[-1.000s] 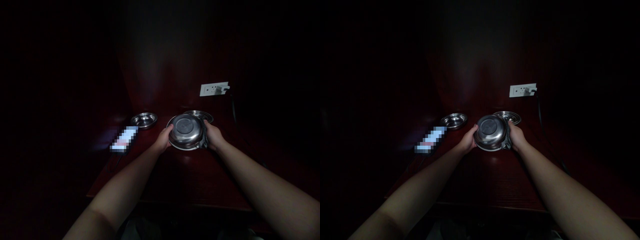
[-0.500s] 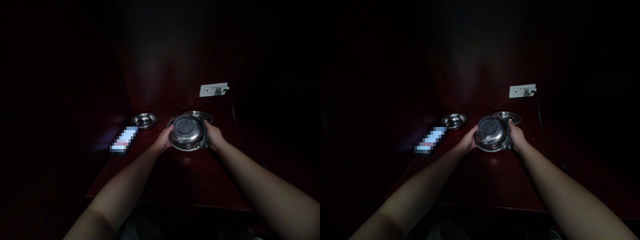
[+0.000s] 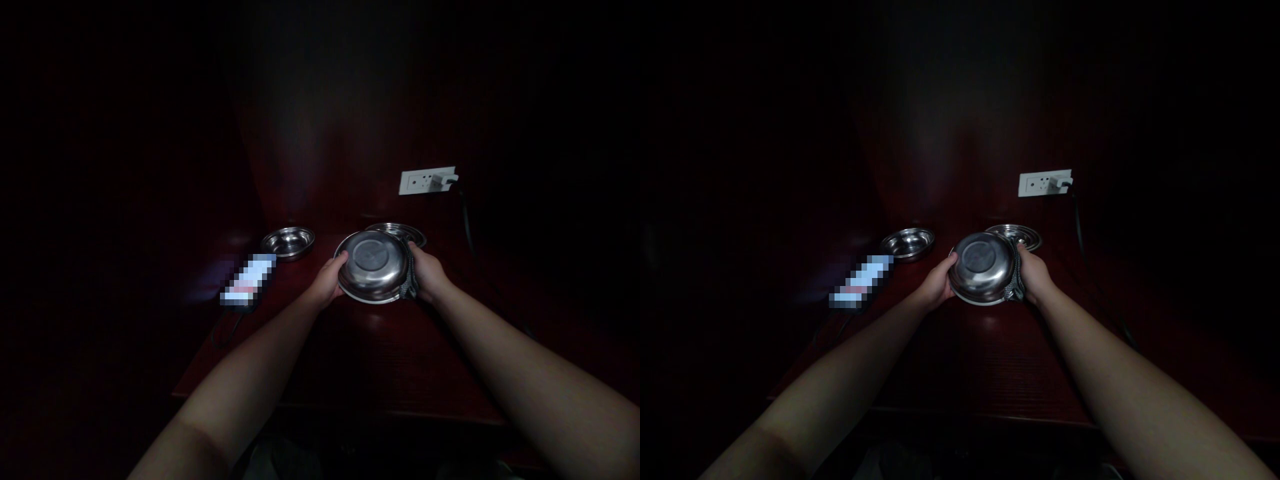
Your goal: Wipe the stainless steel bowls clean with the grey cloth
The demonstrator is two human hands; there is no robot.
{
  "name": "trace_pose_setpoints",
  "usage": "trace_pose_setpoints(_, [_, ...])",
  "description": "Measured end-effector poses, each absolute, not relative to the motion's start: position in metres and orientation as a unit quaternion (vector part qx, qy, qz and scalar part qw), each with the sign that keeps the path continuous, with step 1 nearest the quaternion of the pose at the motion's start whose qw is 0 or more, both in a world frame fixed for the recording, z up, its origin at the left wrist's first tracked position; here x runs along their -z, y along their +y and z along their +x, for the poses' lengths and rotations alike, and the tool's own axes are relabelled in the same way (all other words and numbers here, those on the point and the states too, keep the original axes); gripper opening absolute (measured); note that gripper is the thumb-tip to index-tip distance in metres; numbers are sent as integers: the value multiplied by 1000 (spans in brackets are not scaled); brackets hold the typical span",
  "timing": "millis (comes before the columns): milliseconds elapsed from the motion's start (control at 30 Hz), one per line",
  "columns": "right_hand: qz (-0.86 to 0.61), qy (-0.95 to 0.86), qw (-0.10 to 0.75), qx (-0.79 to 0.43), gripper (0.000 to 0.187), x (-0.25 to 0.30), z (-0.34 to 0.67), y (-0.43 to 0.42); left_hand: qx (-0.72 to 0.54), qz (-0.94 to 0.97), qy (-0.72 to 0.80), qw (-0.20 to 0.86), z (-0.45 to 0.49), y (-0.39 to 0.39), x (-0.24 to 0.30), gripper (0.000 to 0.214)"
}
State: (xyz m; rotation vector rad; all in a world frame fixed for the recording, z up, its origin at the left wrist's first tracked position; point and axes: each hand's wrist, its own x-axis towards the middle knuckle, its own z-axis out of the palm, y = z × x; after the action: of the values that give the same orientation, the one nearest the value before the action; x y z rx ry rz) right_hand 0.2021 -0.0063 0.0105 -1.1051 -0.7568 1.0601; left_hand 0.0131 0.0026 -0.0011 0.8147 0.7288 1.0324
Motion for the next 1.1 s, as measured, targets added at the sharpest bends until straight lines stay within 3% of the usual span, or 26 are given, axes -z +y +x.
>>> trace_pose_setpoints(1100, [-508, -290, 654, -480, 23, -18, 198, -11, -454, 385, 350, 723, 10, 0, -4, 42])
